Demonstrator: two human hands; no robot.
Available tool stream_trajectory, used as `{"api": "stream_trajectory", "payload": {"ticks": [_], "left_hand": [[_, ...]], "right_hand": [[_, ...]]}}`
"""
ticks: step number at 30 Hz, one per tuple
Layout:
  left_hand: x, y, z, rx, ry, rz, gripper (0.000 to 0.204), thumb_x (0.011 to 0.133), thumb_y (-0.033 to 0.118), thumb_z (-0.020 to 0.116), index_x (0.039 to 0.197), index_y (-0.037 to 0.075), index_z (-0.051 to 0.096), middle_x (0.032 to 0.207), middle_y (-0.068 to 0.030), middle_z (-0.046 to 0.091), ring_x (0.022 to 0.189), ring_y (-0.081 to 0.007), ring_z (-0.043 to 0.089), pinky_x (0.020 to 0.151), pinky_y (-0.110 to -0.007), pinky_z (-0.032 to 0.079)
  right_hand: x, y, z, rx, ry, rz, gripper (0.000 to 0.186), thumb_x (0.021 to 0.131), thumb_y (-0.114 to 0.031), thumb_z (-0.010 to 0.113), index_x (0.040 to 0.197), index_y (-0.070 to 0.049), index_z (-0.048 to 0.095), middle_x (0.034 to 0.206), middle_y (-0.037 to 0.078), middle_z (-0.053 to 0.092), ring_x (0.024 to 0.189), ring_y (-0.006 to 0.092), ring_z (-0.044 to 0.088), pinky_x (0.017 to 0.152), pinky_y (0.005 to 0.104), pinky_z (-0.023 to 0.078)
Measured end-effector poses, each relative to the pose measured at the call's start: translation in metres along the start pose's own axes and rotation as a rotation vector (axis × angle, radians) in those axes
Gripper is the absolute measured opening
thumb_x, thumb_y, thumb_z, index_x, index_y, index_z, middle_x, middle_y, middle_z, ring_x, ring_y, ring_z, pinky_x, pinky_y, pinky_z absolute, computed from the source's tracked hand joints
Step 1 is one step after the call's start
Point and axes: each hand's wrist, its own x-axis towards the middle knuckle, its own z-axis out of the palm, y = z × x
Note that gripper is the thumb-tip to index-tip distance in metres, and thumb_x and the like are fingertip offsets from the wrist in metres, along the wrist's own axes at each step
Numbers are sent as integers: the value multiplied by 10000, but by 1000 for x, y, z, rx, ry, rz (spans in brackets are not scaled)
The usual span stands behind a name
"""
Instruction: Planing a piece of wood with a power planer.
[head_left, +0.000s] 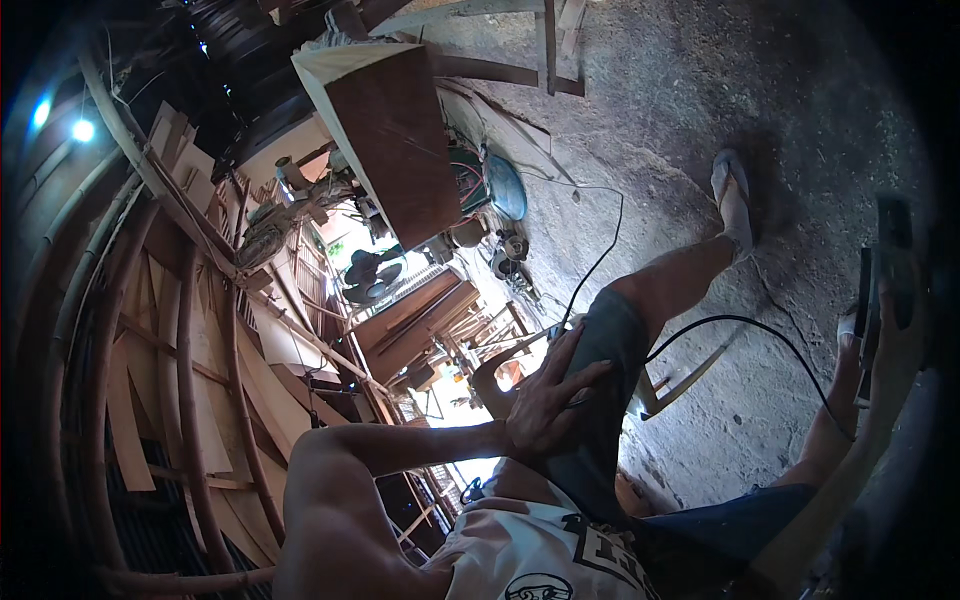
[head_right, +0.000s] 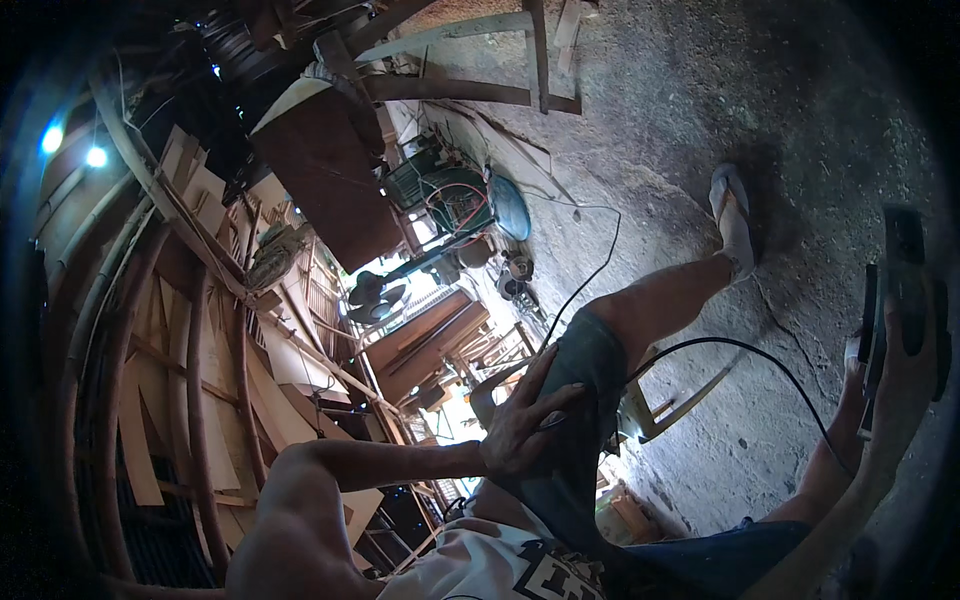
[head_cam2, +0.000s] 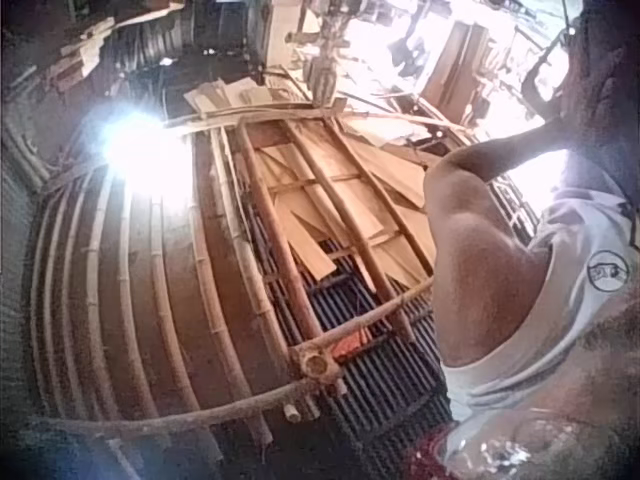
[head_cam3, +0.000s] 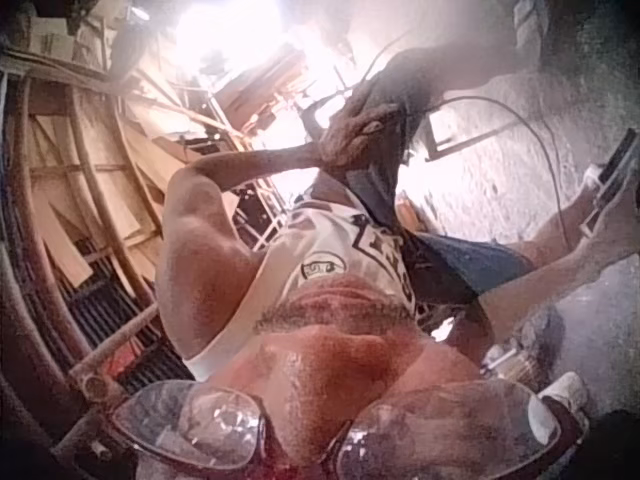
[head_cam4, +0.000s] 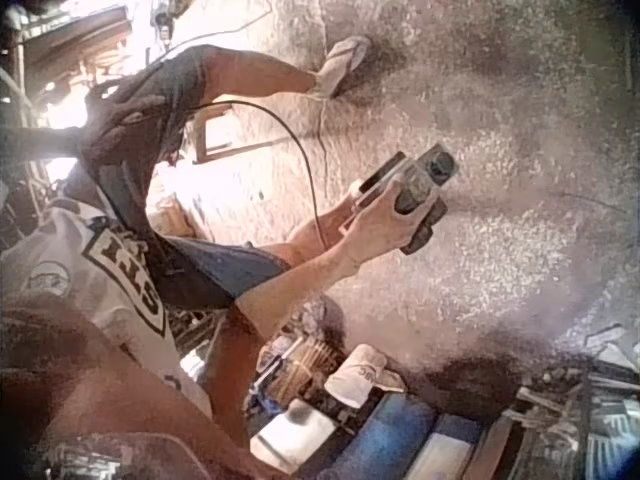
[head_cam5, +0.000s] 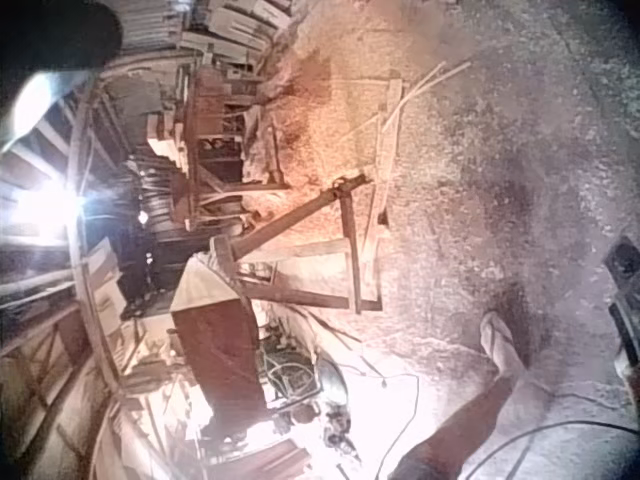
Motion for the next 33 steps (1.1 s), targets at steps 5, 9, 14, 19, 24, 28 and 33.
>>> {"api": "stream_trajectory", "payload": {"ticks": [5, 9, 14, 19, 24, 28, 33], "left_hand": [[-3, -7, 2, 67, -14, -9, 587, 976, 211, 645, 1560, 209, 586, 1766, -327, 203, 1614, -559, 259, 1260, -593, 353], [-1, -7, 4, 75, -23, -37, 620, 945, 190, 659, 1560, 216, 588, 1764, -329, 209, 1611, -564, 262, 1253, -594, 361], [1, -6, 7, 9, 51, 27, 595, 954, 188, 640, 1547, 218, 601, 1764, -324, 215, 1607, -567, 270, 1261, -598, 349], [-6, -4, 8, 79, 123, 88, 572, 981, 154, 626, 1548, 225, 601, 1768, -309, 220, 1598, -572, 278, 1283, -619, 314], [-21, -8, 17, -170, 172, 11, 524, 983, 82, 595, 1500, 159, 631, 1722, -301, 341, 1548, -519, 409, 1290, -535, 351], [-26, -32, 31, -507, 454, -372, 317, 1063, 167, 561, 1301, 51, 736, 1240, -209, 777, 1250, -383, 715, 1072, -464, 532], [-74, -63, 53, -651, 798, -499, 313, 1084, 318, 636, 1197, 56, 765, 1204, -171, 782, 1139, -352, 742, 978, -428, 551]], "right_hand": [[3, -103, -61, 251, -164, 113, 652, 993, -346, 737, 1553, -51, 577, 1499, 274, 627, 1290, 458, 670, 1037, 537, 573], [2, -99, -60, 233, -155, 141, 611, 996, -320, 736, 1515, -27, 602, 1457, 298, 645, 1276, 462, 677, 1030, 540, 573], [0, -21, -35, -59, -99, -48, 631, 1039, -402, 686, 1596, -145, 538, 1518, 254, 616, 1361, 410, 635, 1107, 491, 520], [12, -13, 28, -32, -117, 99, 688, 1026, -398, 719, 1646, -203, 492, 1435, 260, 670, 1276, 409, 684, 1102, 476, 515], [-22, -65, 1, 322, -10, -209, 716, 1001, -337, 773, 1616, -88, 505, 1327, 297, 717, 1199, 438, 719, 1058, 492, 542], [-76, -206, -99, 194, -178, -36, 686, 997, -345, 773, 1588, -90, 536, 1284, 318, 727, 1166, 469, 728, 1016, 510, 566], [-152, -334, -228, 67, -289, -288, 631, 987, -345, 768, 1544, -123, 573, 1237, 322, 742, 1162, 493, 720, 956, 541, 573]]}}
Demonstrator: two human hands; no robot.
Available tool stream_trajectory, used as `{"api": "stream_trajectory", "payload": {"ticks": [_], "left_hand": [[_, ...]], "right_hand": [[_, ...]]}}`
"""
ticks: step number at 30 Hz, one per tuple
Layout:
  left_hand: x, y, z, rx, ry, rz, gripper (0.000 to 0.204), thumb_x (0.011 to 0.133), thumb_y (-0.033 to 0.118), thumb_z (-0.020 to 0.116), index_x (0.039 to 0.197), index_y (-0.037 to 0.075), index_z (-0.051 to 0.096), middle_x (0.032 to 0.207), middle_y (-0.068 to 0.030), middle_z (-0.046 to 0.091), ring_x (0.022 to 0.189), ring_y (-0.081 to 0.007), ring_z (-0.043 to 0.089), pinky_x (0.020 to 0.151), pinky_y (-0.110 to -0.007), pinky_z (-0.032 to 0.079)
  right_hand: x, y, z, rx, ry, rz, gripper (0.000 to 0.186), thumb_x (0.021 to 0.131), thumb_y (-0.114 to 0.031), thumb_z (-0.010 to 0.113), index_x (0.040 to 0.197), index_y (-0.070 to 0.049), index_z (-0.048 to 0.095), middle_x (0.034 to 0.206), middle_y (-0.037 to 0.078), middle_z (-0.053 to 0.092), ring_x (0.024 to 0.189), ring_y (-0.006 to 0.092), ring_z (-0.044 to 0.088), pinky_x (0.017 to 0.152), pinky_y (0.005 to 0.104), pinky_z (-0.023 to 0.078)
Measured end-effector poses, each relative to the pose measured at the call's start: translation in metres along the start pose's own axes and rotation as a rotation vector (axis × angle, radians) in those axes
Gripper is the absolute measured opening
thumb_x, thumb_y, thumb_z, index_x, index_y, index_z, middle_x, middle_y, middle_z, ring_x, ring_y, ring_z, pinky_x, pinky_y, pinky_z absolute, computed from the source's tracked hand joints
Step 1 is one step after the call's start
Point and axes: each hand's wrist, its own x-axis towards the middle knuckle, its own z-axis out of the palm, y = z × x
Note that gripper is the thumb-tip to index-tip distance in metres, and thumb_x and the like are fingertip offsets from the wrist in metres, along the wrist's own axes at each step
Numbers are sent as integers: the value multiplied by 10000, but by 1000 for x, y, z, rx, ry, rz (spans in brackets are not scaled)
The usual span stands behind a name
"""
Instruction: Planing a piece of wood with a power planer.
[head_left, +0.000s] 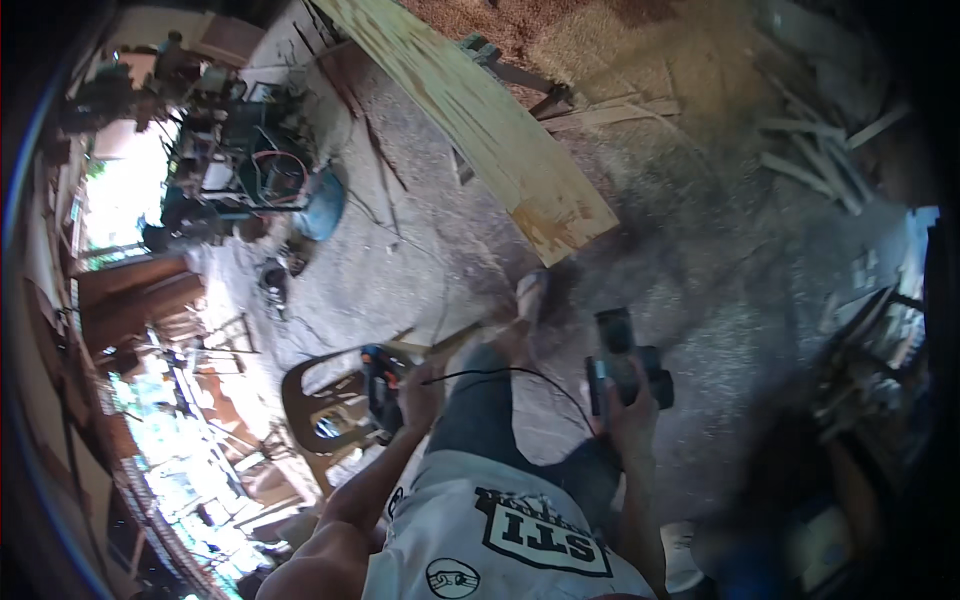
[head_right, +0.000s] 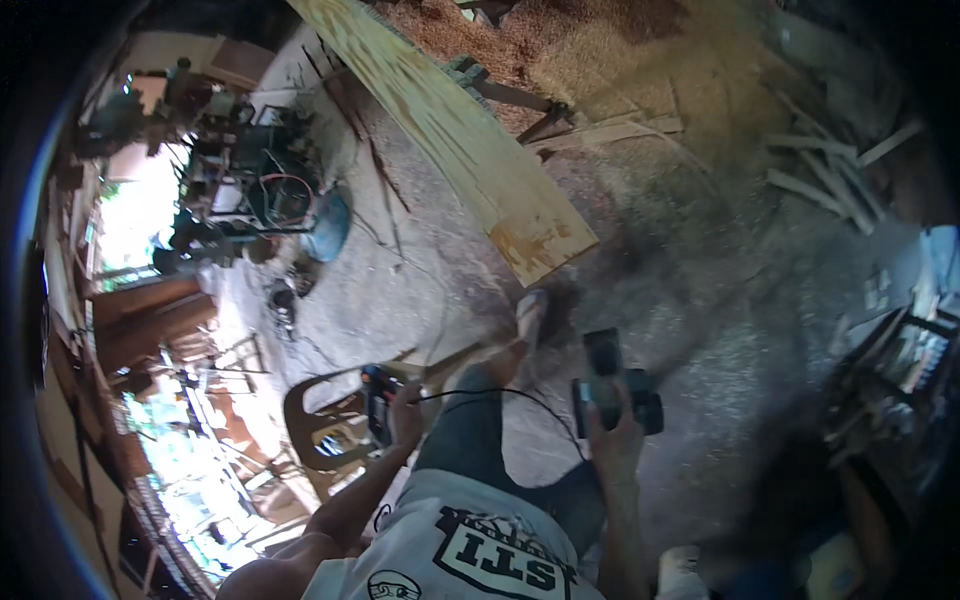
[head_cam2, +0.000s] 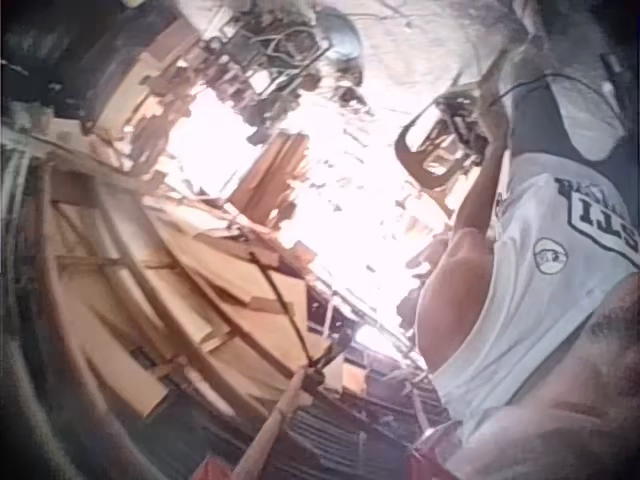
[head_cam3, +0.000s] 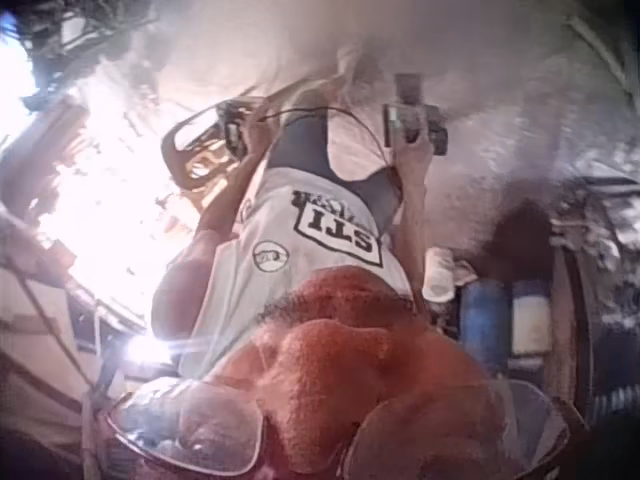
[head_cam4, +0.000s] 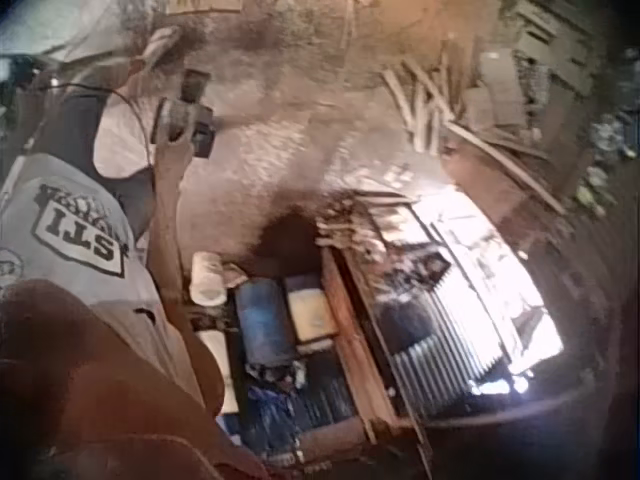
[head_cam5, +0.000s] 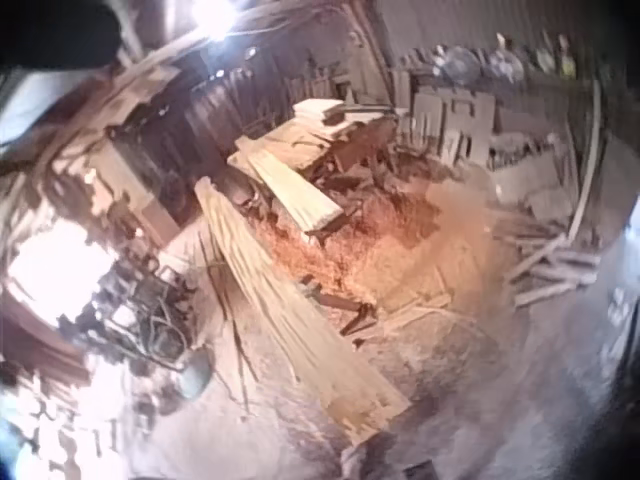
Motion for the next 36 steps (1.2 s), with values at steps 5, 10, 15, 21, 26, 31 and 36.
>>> {"api": "stream_trajectory", "payload": {"ticks": [5, 10, 15, 21, 26, 31, 36], "left_hand": [[-26, -41, -34, -200, 130, -108, 318, 1132, 294, 544, 1310, 107, 730, 1188, -195, 786, 1176, -395, 743, 968, -473, 570], [-10, -81, -20, -114, 102, -244, 284, 1119, 280, 527, 1256, 127, 724, 1118, -239, 758, 1079, -474, 723, 872, -528, 552], [11, -81, -40, -284, 197, -287, 252, 1070, 294, 588, 1189, 123, 729, 1102, -258, 735, 1045, -482, 710, 847, -543, 545], [44, -98, -68, -340, 190, -269, 339, 984, 183, 565, 1247, 52, 734, 1084, -201, 791, 982, -395, 769, 882, -493, 572], [105, -82, -95, -405, 113, -334, 425, 984, 151, 527, 1329, 3, 727, 1113, -216, 801, 989, -317, 772, 914, -447, 575], [153, -76, -100, -218, 74, -290, 461, 1036, 158, 515, 1432, -20, 671, 1213, -268, 774, 1064, -333, 769, 949, -415, 587], [220, -57, -116, -362, 25, -415, 499, 1150, 387, 440, 1279, 20, 753, 892, -191, 803, 845, -292, 772, 777, -413, 575]], "right_hand": [[-22, -125, -70, 17, -86, -85, 641, 970, -375, 784, 1519, -111, 587, 1235, 286, 748, 1161, 461, 737, 984, 491, 570], [46, -175, -50, -21, -45, -295, 586, 984, -312, 788, 1501, -106, 606, 1274, 267, 735, 1201, 394, 732, 1019, 457, 560], [110, -217, -6, -9, 2, -313, 567, 996, -327, 780, 1497, -123, 611, 1279, 268, 735, 1212, 394, 728, 1032, 449, 557], [204, -307, 49, -155, 8, -383, 585, 994, -434, 765, 1489, -158, 621, 1243, 267, 754, 1194, 464, 715, 993, 493, 569], [292, -411, 98, -148, -20, -382, 588, 987, -432, 762, 1462, -110, 633, 1239, 290, 742, 1206, 456, 710, 1011, 485, 568], [375, -502, 157, -145, -45, -451, 593, 965, -451, 758, 1457, -142, 641, 1181, 288, 762, 1154, 469, 721, 1008, 533, 575], [446, -576, 206, -151, -36, -485, 599, 967, -455, 743, 1478, -161, 640, 1218, 266, 766, 1176, 443, 731, 1033, 545, 574]]}}
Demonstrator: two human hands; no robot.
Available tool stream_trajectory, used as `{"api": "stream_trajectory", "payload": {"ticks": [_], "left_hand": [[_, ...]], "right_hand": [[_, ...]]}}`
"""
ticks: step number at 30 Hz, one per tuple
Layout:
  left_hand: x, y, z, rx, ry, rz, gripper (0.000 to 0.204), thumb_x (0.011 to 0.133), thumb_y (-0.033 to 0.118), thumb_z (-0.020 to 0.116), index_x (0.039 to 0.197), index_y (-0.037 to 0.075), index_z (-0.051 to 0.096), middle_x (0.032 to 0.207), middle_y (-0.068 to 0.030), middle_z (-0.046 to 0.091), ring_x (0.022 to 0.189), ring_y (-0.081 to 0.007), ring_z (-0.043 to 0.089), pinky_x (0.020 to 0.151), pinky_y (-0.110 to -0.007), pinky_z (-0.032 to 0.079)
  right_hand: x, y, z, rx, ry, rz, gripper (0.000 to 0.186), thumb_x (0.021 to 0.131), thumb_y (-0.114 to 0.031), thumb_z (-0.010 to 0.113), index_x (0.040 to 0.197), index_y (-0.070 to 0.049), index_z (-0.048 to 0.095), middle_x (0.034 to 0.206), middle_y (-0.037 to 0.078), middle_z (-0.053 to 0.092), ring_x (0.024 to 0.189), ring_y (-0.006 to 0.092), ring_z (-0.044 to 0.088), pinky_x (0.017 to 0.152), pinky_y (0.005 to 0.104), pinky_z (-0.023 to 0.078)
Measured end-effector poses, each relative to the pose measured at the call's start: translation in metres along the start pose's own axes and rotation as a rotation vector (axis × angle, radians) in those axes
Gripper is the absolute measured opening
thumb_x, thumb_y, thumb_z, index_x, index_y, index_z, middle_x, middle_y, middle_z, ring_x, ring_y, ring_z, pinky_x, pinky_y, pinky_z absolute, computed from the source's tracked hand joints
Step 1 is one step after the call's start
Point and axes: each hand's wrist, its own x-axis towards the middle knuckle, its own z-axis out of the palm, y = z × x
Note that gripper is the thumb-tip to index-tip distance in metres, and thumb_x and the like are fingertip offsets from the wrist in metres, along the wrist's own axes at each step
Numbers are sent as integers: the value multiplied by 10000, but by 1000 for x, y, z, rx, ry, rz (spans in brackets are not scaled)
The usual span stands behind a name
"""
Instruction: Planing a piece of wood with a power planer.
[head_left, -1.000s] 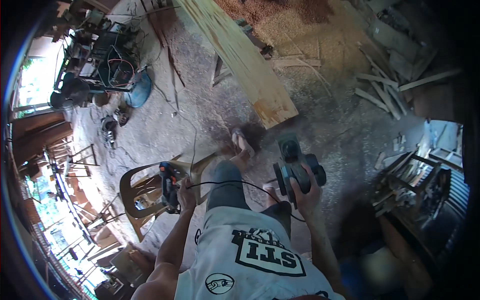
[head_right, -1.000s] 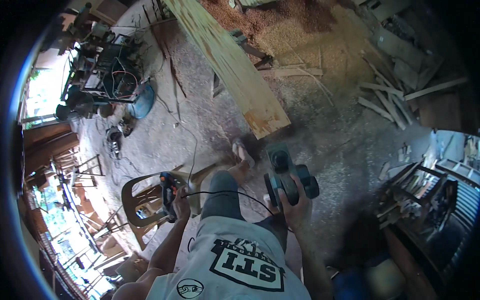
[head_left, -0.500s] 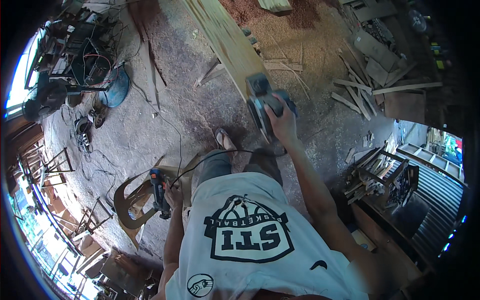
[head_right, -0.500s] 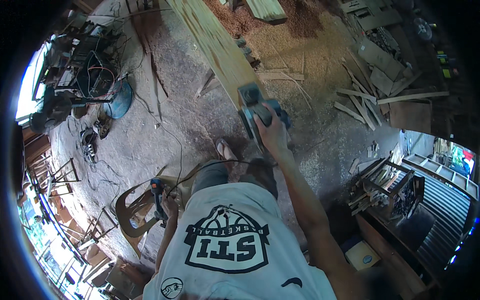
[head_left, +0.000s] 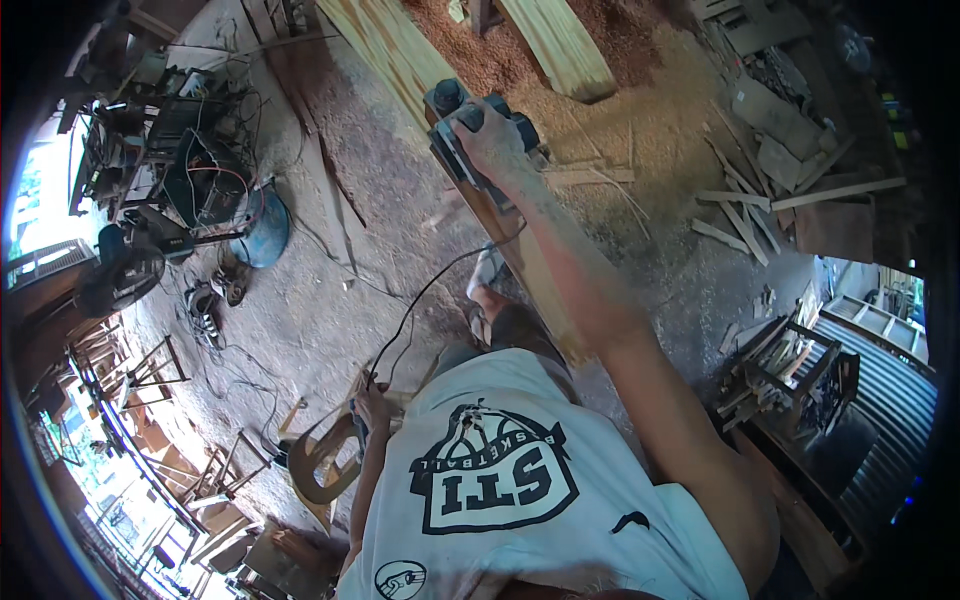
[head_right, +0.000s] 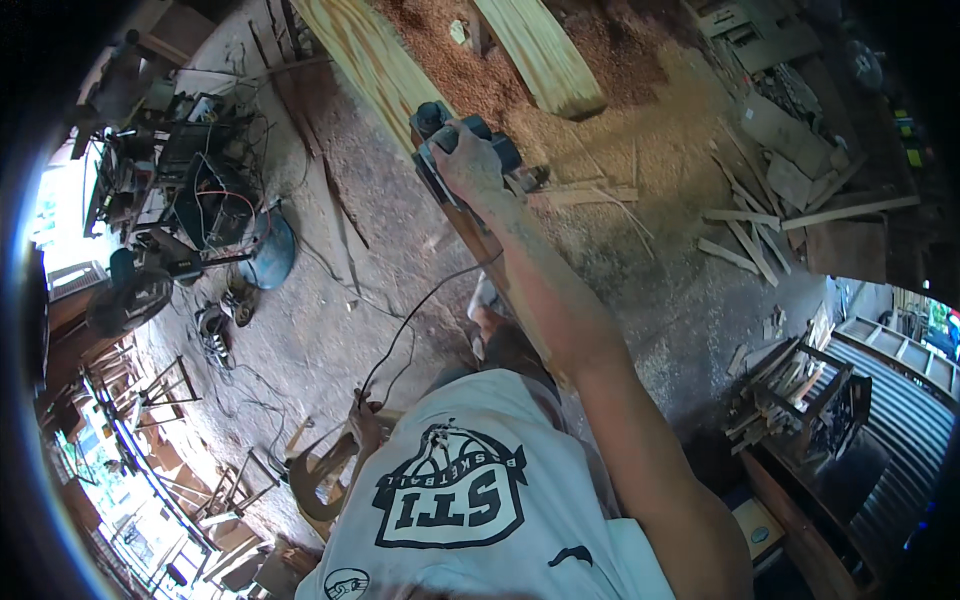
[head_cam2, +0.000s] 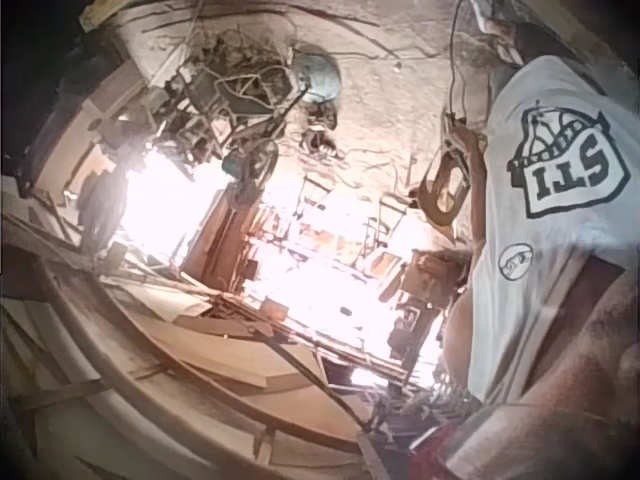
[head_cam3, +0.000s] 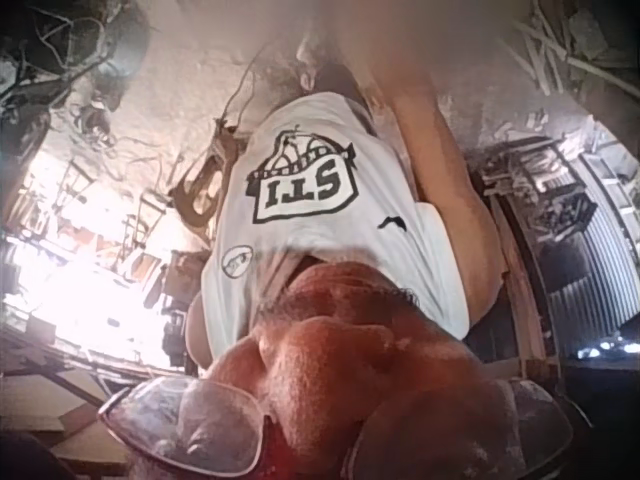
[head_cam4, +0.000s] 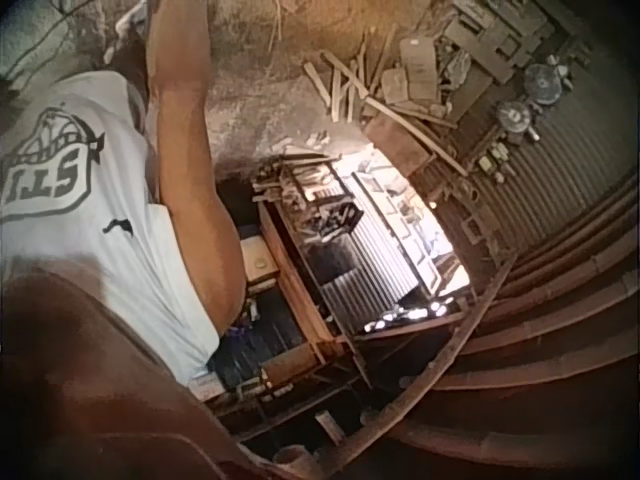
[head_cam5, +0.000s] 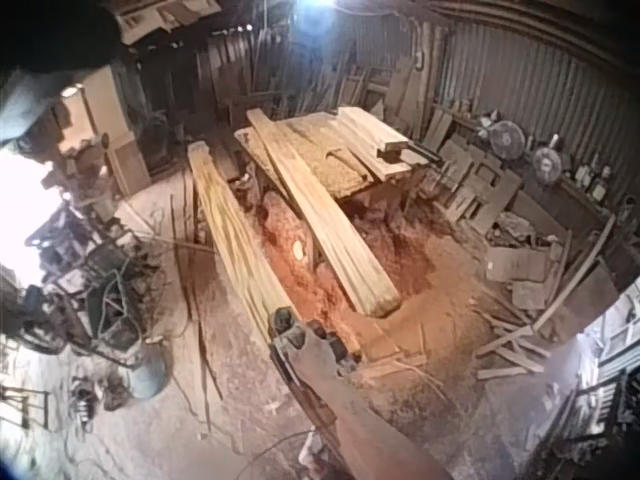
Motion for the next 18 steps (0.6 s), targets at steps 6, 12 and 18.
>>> {"api": "stream_trajectory", "payload": {"ticks": [6, 12, 18], "left_hand": [[28, 84, -20, -125, 87, -122, 549, 1164, 442, 429, 1277, 23, 765, 904, -144, 827, 833, -236, 765, 731, -375, 546], [59, 142, -31, -40, 41, 65, 527, 1164, 422, 451, 1252, 22, 783, 875, -156, 820, 764, -196, 748, 673, -360, 534], [62, 129, -64, -9, -56, -76, 555, 1153, 437, 483, 1118, -12, 807, 737, -204, 766, 545, -215, 675, 532, -352, 496]], "right_hand": [[118, -60, 49, 90, -2, -112, 442, 959, -418, 743, 1261, -96, 747, 1170, 245, 776, 1170, 424, 727, 1045, 503, 558], [233, -77, 55, 10, 20, -181, 591, 952, -487, 711, 1318, -25, 668, 1153, 296, 768, 1125, 466, 742, 1000, 567, 576], [87, -36, 28, 63, -108, -65, 682, 983, -561, 720, 1451, -74, 631, 1213, 285, 757, 1187, 481, 711, 1026, 527, 562]]}}
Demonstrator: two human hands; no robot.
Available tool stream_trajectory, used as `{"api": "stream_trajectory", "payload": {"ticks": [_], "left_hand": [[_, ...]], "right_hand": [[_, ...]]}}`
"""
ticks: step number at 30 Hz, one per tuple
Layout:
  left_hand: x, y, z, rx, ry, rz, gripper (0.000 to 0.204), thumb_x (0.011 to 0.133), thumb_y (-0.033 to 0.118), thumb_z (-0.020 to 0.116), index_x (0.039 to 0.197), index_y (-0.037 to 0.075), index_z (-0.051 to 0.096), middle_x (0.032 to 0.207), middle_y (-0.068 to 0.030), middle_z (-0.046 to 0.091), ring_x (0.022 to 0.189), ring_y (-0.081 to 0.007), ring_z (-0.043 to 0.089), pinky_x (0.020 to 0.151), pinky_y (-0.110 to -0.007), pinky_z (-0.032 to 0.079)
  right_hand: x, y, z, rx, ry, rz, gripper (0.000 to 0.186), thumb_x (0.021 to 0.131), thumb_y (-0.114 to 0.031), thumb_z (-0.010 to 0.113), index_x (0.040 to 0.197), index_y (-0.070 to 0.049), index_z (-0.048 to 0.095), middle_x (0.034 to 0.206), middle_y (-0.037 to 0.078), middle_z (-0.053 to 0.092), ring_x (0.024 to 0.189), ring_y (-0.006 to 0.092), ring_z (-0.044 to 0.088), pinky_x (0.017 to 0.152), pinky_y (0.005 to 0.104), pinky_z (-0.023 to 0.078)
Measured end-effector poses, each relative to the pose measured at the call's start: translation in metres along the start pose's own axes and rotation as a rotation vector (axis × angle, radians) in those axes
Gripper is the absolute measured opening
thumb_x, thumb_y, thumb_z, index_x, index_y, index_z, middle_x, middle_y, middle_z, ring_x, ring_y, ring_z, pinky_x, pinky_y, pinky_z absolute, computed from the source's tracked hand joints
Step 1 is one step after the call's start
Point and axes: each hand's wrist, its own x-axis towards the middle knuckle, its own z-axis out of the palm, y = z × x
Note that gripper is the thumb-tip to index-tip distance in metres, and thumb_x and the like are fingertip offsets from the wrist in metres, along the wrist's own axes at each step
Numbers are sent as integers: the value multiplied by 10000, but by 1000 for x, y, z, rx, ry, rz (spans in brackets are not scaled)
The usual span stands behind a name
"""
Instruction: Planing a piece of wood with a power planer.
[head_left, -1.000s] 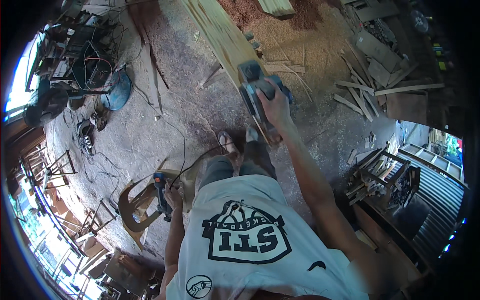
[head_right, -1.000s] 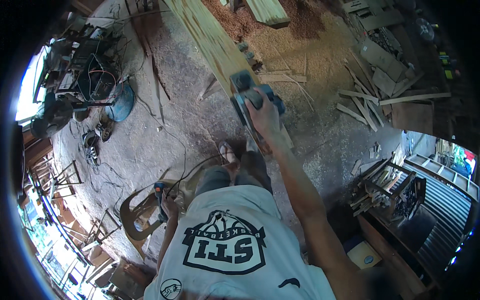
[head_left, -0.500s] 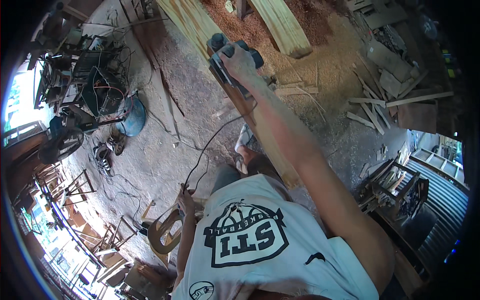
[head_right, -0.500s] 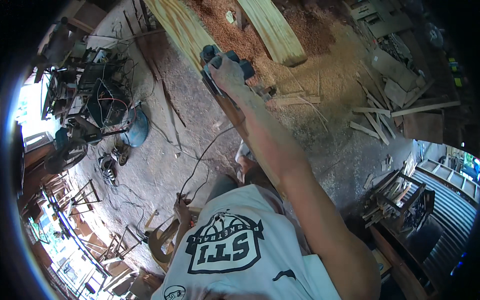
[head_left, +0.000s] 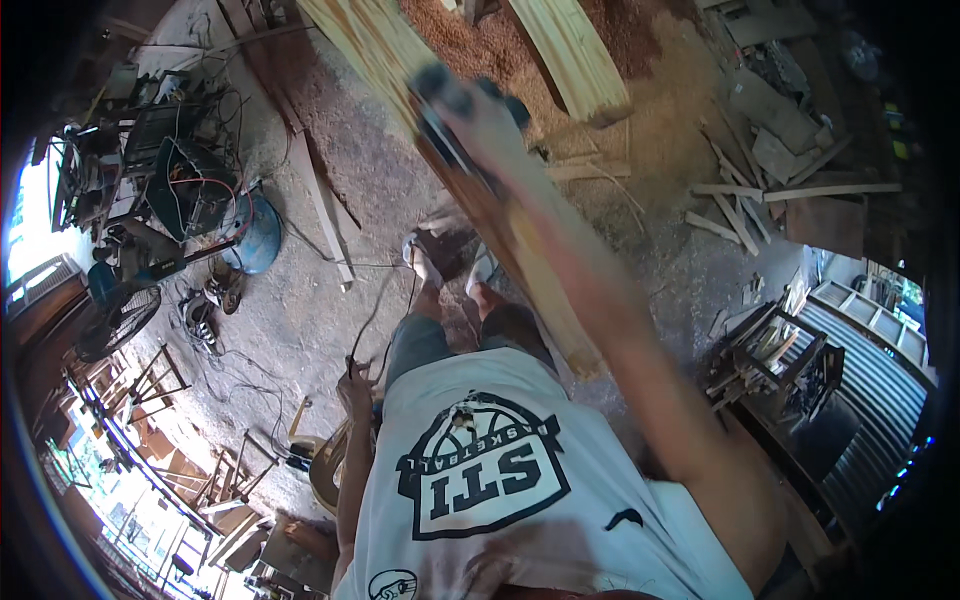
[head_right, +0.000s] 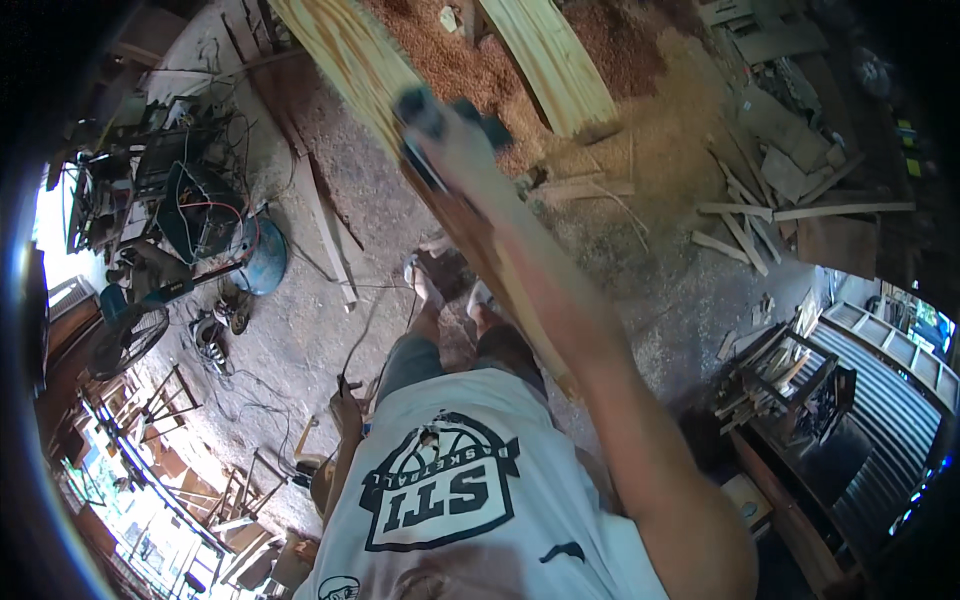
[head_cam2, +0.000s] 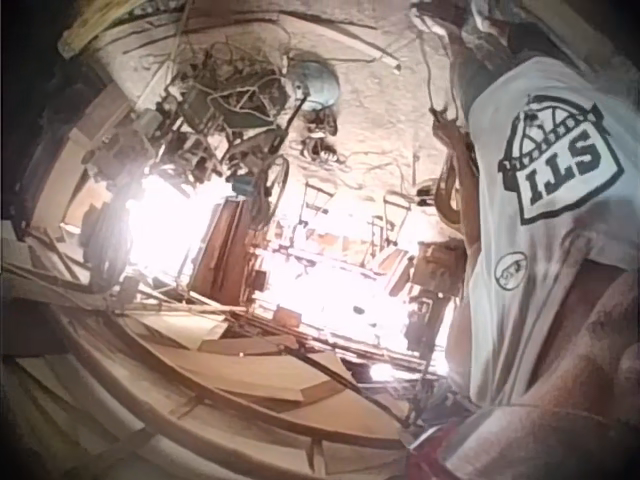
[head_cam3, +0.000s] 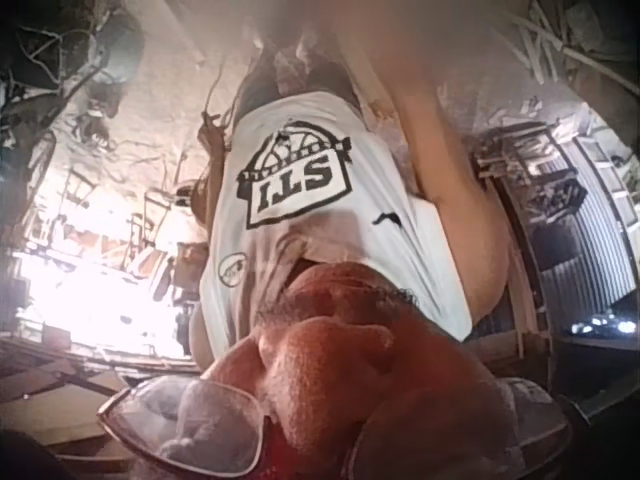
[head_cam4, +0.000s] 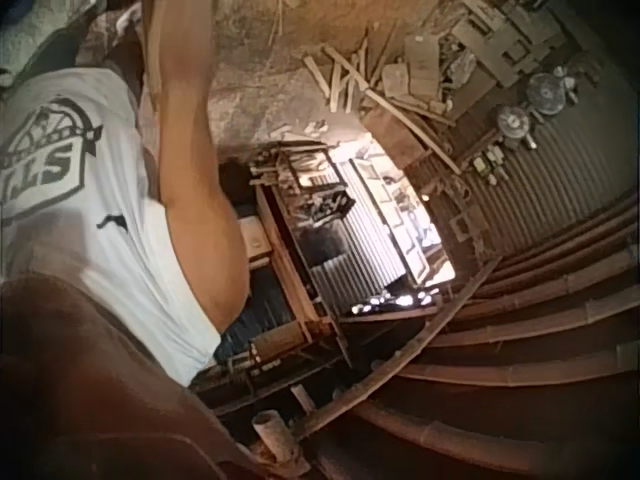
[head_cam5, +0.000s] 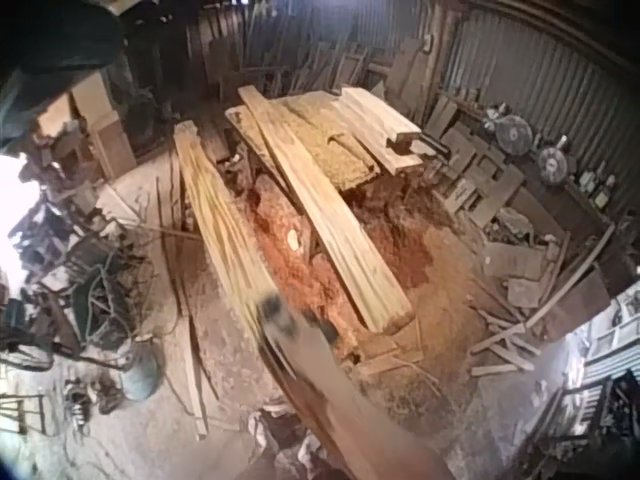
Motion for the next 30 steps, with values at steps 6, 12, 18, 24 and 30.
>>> {"api": "stream_trajectory", "payload": {"ticks": [6, 12, 18, 24, 30], "left_hand": [[44, 48, -12, -5, 15, 130, 581, 1162, 426, 529, 1047, -68, 812, 761, -187, 749, 566, -202, 692, 514, -365, 519], [70, 126, 11, 64, -69, 314, 471, 1164, 320, 532, 1097, -61, 801, 856, -237, 753, 656, -282, 730, 639, -418, 585], [99, 161, 11, 211, -67, 222, 508, 1161, 369, 525, 1039, -40, 800, 803, -266, 744, 682, -355, 749, 638, -469, 556], [143, 181, -3, 51, -82, 95, 654, 1168, 502, 476, 1030, -50, 799, 705, -176, 759, 530, -188, 680, 501, -373, 490], [210, 183, -16, -169, -3, 31, 646, 1170, 504, 469, 1026, -30, 801, 628, -156, 712, 498, -173, 644, 481, -340, 466]], "right_hand": [[-295, 91, -89, -64, 4, 277, 581, 1008, -345, 770, 1514, -128, 584, 1397, 271, 684, 1279, 474, 668, 1064, 500, 554], [-309, 102, -94, -2, 20, 267, 561, 1011, -314, 777, 1513, -150, 589, 1396, 248, 694, 1280, 459, 677, 1036, 483, 570], [-142, 57, -68, -54, 31, 150, 533, 982, -348, 792, 1466, -200, 625, 1114, 294, 753, 1095, 493, 720, 896, 522, 603], [46, -5, -17, -67, 85, 87, 529, 974, -364, 783, 1452, -191, 638, 1059, 290, 769, 1051, 501, 730, 914, 540, 594], [233, -68, 36, -77, 85, 3, 555, 959, -409, 766, 1420, -113, 676, 1116, 283, 777, 1075, 457, 751, 944, 499, 593]]}}
